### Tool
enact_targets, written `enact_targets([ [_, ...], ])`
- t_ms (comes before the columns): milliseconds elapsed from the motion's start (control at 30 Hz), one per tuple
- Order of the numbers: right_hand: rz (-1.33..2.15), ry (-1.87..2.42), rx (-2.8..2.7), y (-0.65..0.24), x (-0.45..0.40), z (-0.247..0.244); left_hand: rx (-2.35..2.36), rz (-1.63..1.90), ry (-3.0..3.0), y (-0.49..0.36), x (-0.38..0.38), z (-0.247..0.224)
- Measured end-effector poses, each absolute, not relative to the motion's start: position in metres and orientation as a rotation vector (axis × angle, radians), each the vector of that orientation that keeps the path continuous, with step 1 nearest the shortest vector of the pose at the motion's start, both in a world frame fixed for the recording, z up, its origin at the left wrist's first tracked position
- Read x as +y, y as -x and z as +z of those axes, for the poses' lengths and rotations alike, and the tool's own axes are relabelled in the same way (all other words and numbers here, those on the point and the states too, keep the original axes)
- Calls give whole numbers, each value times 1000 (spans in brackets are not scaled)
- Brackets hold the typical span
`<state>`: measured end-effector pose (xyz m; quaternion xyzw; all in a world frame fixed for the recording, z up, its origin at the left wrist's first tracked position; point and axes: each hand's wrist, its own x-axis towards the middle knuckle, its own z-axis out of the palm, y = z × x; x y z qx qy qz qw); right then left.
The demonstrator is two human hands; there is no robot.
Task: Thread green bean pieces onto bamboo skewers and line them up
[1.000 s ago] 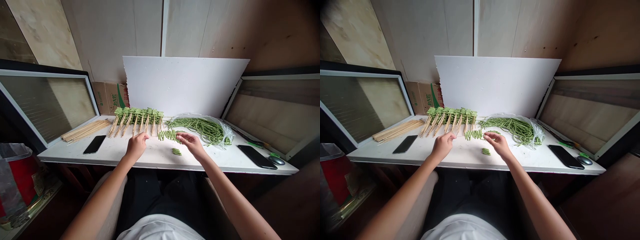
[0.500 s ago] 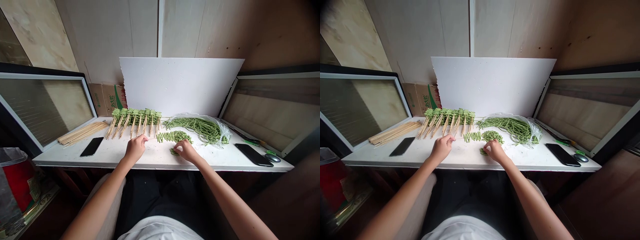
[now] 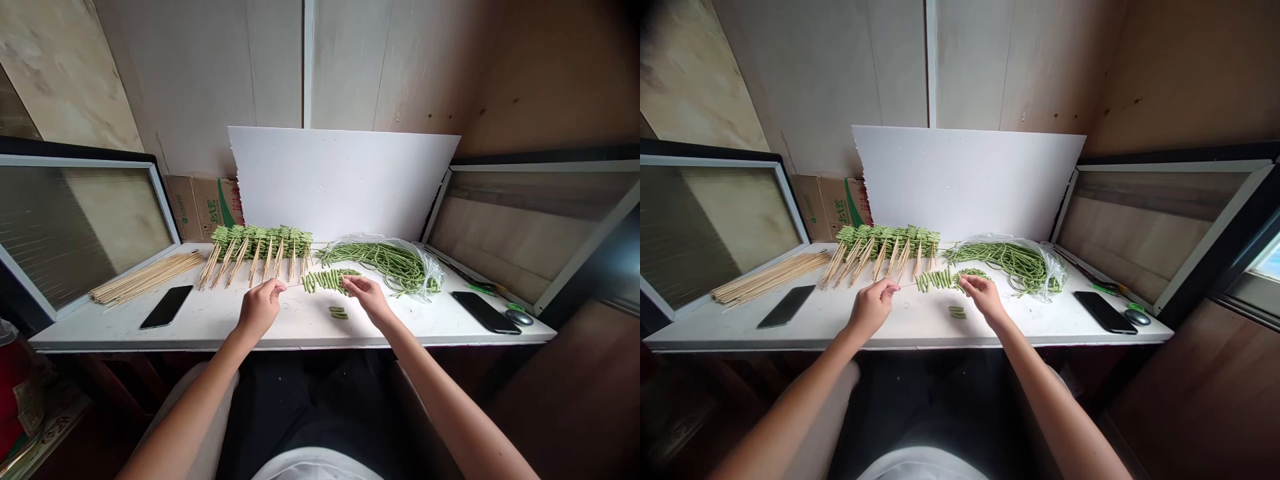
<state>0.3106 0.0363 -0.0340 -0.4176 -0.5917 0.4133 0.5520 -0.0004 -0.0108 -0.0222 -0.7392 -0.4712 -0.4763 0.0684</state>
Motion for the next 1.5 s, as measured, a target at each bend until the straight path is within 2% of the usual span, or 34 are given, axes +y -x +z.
enact_targets([
  [133,1234,812,-1204,-306,29,-25,-1442,-1423,2214,0,-11,-22],
  [333,1375,710,-1124,-303,23,-21,-1444,-1397,2205,-1,-11,-22],
  [1033,1471,660,-1043,-297,18,-20,-1458,-1381,2221,0,-11,-24],
  [1500,1346,764,-1127,-300,20,-23,-1515,-1293,2244,1,-10,-24],
])
